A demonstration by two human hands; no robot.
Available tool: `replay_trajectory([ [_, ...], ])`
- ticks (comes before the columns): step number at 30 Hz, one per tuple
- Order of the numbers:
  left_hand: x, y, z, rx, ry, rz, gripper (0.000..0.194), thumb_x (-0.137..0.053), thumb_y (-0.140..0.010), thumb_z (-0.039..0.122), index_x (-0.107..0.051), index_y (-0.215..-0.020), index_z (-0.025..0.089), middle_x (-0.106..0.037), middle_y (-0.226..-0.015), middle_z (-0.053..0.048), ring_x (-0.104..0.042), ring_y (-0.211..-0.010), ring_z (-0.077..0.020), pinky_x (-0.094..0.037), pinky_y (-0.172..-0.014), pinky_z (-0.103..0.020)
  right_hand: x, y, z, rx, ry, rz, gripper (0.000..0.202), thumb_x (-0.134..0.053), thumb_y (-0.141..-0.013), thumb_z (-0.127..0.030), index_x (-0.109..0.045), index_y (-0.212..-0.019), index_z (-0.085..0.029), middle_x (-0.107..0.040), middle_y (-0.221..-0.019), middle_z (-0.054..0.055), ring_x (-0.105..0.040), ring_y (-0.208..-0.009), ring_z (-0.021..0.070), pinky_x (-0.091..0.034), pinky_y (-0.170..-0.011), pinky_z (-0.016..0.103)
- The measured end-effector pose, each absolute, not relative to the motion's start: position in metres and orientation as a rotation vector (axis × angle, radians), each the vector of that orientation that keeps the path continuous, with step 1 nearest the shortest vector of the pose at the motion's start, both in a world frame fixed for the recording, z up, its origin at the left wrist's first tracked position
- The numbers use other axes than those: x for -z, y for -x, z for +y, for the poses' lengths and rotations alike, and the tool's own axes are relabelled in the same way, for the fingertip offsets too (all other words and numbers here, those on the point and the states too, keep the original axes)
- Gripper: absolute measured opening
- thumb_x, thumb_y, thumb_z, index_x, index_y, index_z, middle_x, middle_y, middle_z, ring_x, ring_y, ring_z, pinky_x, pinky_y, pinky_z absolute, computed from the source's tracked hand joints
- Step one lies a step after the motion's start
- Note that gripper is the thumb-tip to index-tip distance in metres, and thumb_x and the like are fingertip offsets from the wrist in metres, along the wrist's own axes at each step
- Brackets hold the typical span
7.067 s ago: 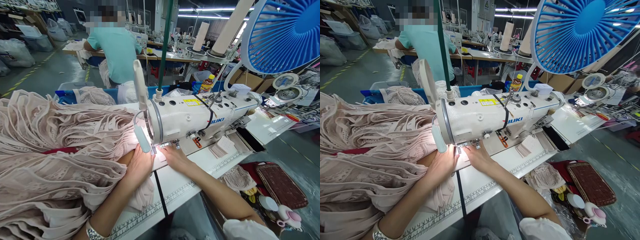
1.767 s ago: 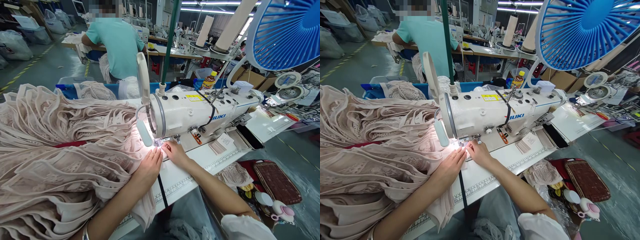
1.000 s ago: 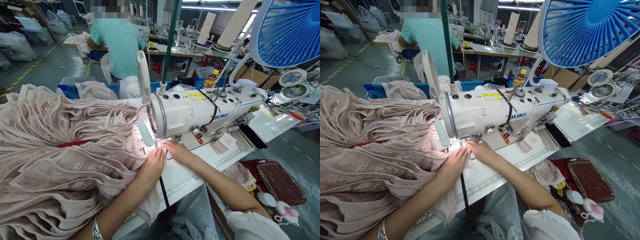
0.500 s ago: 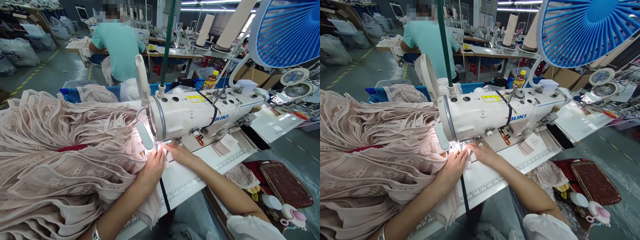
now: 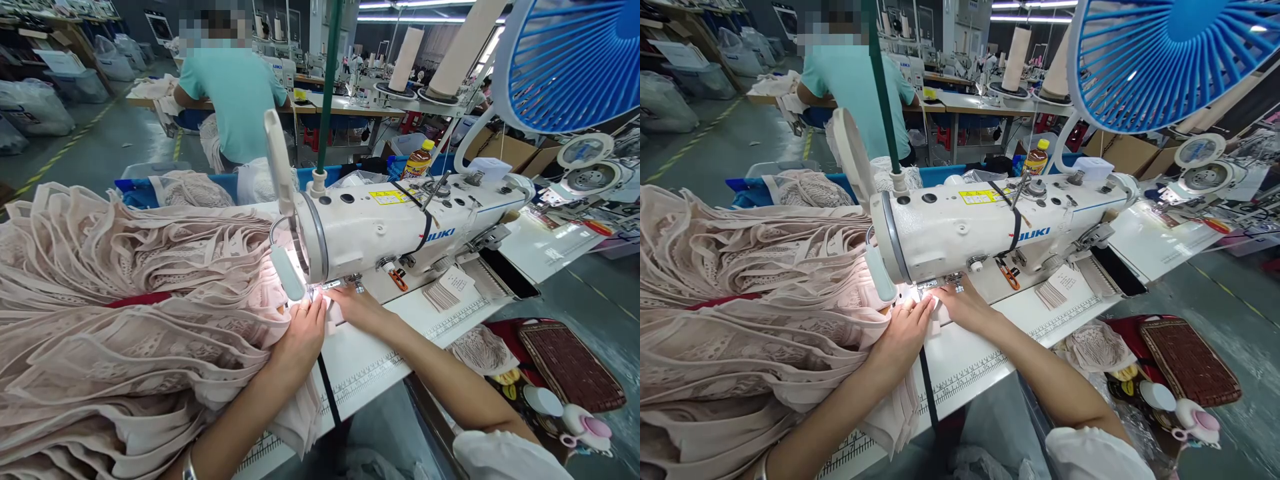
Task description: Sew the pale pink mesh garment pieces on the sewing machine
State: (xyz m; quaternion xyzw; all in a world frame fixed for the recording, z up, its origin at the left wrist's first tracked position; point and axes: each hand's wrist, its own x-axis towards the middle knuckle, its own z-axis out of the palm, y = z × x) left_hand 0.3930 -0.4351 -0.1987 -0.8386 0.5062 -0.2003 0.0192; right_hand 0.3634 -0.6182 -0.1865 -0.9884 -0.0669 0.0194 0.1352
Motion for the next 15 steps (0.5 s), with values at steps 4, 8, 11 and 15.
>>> replay_trajectory([
  [4, 0.1987, -0.3944, -0.4352, 0.632, 2.600, 1.564, 0.045, -0.040, -0.087, -0.001, -0.060, -0.127, 0.001, -0.064, -0.129, -0.018, -0.061, -0.105, -0.0288, -0.048, -0.082, -0.039, 0.1857, -0.3633, -0.6179, -0.100, 2.867, -0.171, 0.057, -0.040, -0.088, -0.004, -0.054, -0.137, -0.031, -0.065, -0.122, 0.005, -0.055, -0.106, 0.0258, -0.048, -0.092, 0.040],
  [8, 0.1978, -0.3950, -0.4344, 0.612, 2.607, 1.560, 0.046, -0.041, -0.088, 0.000, -0.059, -0.129, 0.002, -0.063, -0.130, -0.018, -0.061, -0.108, -0.0283, -0.046, -0.087, -0.039, 0.1834, -0.3636, -0.6169, -0.100, 2.891, -0.189, 0.056, -0.040, -0.089, -0.004, -0.055, -0.136, -0.031, -0.065, -0.119, 0.005, -0.055, -0.106, 0.0263, -0.047, -0.092, 0.040],
  [11, 0.1987, -0.3956, -0.4338, 0.656, 2.612, 1.558, 0.044, -0.041, -0.087, 0.001, -0.060, -0.128, 0.001, -0.064, -0.129, -0.018, -0.061, -0.106, -0.0283, -0.046, -0.089, -0.040, 0.1829, -0.3642, -0.6164, -0.131, 2.899, -0.176, 0.054, -0.039, -0.090, -0.005, -0.054, -0.135, -0.031, -0.065, -0.117, 0.006, -0.054, -0.107, 0.0273, -0.047, -0.090, 0.040],
  [15, 0.2008, -0.3969, -0.4340, 0.738, 2.610, 1.558, 0.043, -0.041, -0.087, 0.001, -0.062, -0.125, 0.002, -0.065, -0.128, -0.017, -0.062, -0.103, -0.0278, -0.046, -0.088, -0.040, 0.1834, -0.3648, -0.6169, -0.185, 2.868, -0.154, 0.056, -0.035, -0.092, -0.007, -0.051, -0.140, -0.031, -0.064, -0.118, 0.007, -0.052, -0.110, 0.0286, -0.046, -0.093, 0.042],
])
